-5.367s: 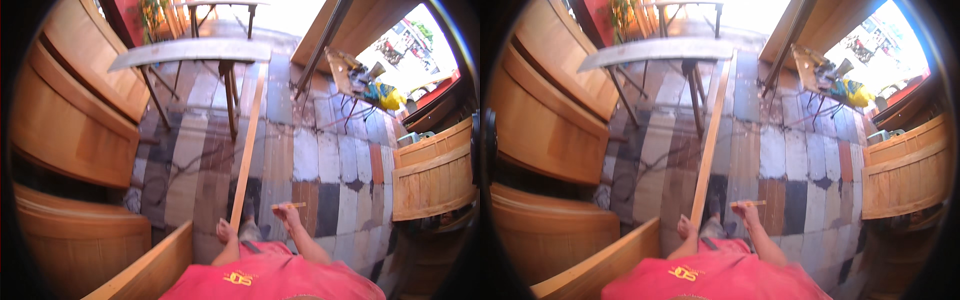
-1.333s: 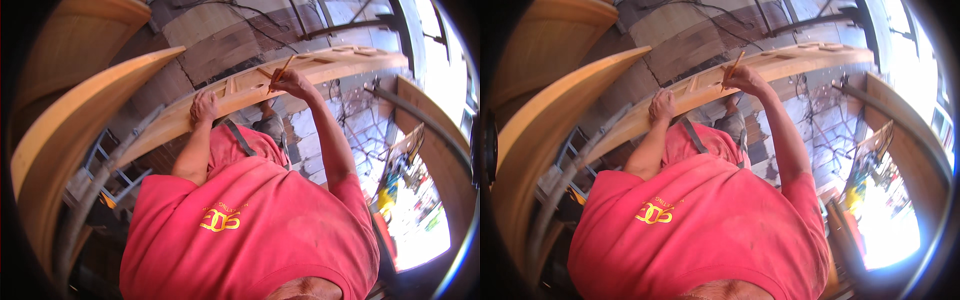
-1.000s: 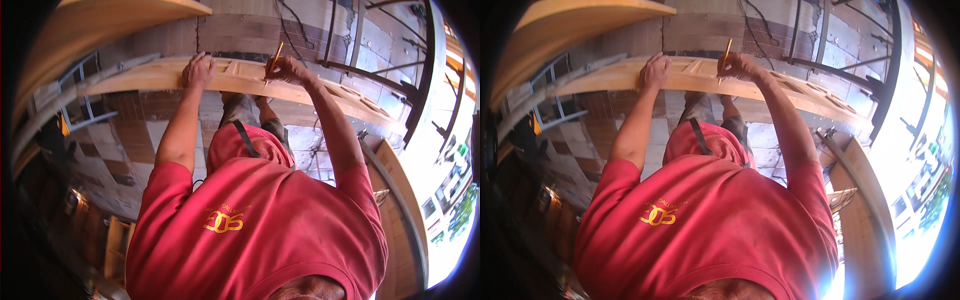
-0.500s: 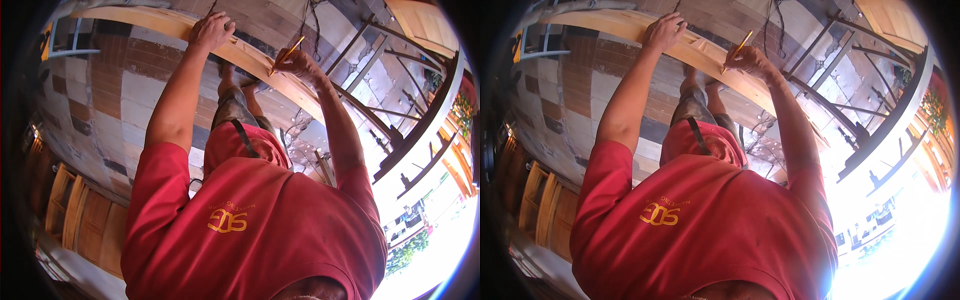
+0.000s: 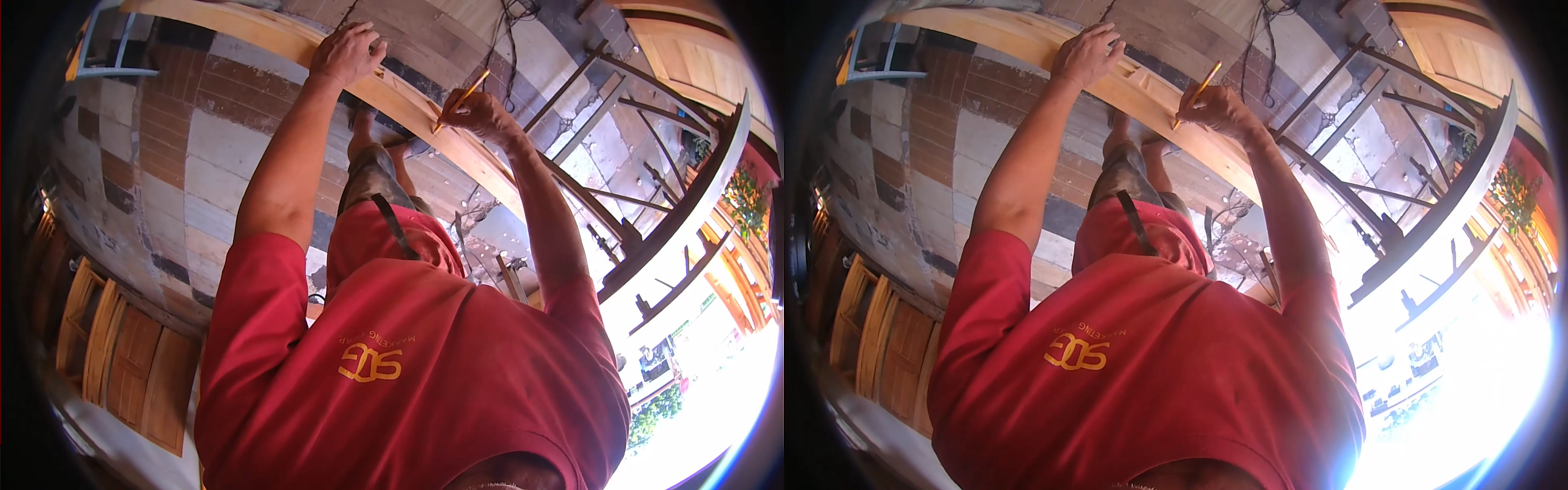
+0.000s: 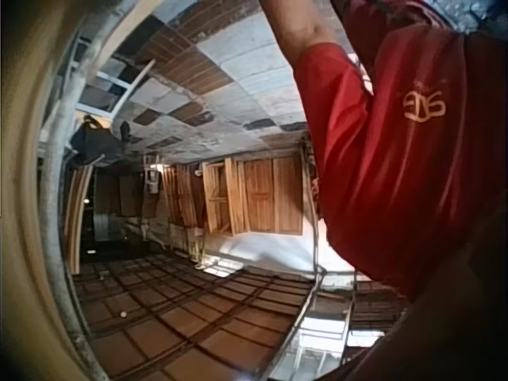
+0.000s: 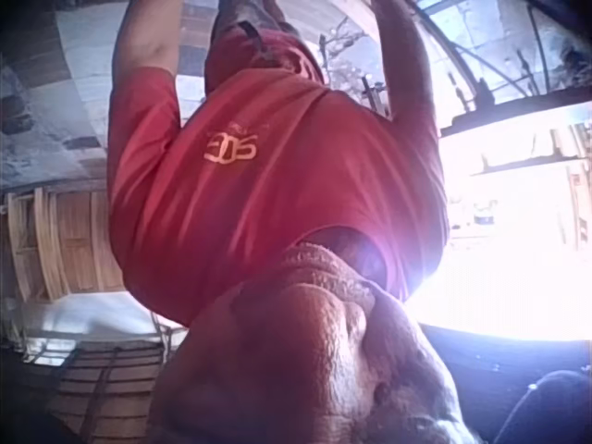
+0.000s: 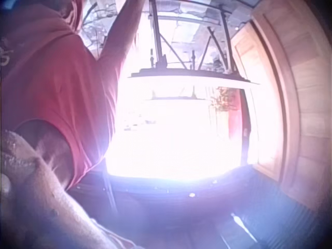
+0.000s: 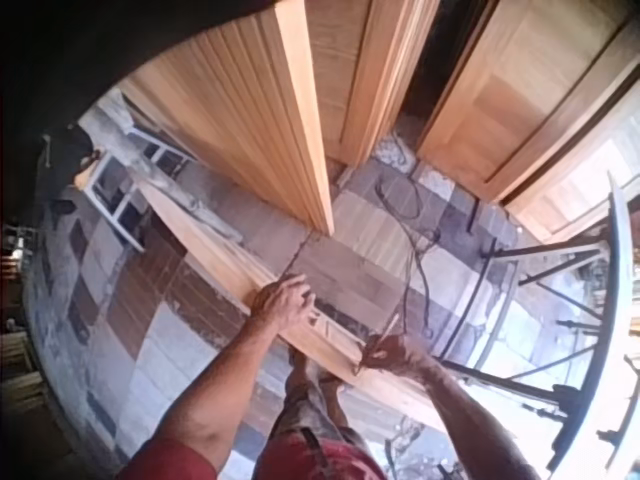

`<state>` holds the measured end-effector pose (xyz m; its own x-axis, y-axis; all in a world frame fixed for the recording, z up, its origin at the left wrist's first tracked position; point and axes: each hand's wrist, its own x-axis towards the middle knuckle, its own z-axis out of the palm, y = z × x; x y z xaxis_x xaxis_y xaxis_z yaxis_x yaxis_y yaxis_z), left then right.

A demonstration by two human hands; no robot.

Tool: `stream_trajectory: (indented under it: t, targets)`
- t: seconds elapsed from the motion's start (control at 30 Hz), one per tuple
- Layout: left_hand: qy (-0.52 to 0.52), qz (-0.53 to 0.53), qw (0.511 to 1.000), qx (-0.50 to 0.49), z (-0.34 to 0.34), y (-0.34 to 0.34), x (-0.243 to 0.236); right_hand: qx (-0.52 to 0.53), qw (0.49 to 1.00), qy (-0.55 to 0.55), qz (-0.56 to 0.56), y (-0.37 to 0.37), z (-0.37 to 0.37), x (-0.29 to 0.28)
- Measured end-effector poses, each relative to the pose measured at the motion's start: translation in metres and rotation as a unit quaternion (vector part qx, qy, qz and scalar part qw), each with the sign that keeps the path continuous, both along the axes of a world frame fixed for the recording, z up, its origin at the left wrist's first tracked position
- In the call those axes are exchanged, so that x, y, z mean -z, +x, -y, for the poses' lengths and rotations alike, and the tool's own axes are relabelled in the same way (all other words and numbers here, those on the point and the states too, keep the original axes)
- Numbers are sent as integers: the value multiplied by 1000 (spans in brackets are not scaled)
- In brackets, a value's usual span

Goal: Marking a spot on a wooden door panel and using a power drill to create a hole.

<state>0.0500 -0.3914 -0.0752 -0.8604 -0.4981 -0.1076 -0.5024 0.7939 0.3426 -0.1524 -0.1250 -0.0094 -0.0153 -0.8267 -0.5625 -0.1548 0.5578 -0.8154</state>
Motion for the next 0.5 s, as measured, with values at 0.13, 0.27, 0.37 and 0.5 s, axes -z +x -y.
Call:
stream_trajectory:
  t: [0.13, 0.27, 0.37, 0.5]
  targets:
    - [13, -14, 1000, -11, 3, -2, 1, -1, 1000, -14, 21, -4, -5, -10]
    - [37, -9, 999, -8, 1, -2, 0, 47, 999, 14, 23, 2, -7, -8]
    - [72, -21, 997, -11, -1, -5, 0, 137, 988, -27, 62, 6, -16, 1]
    - [66, -4, 998, -7, 0, -7, -9, 344, 937, -47, 36, 8, -59, 1]
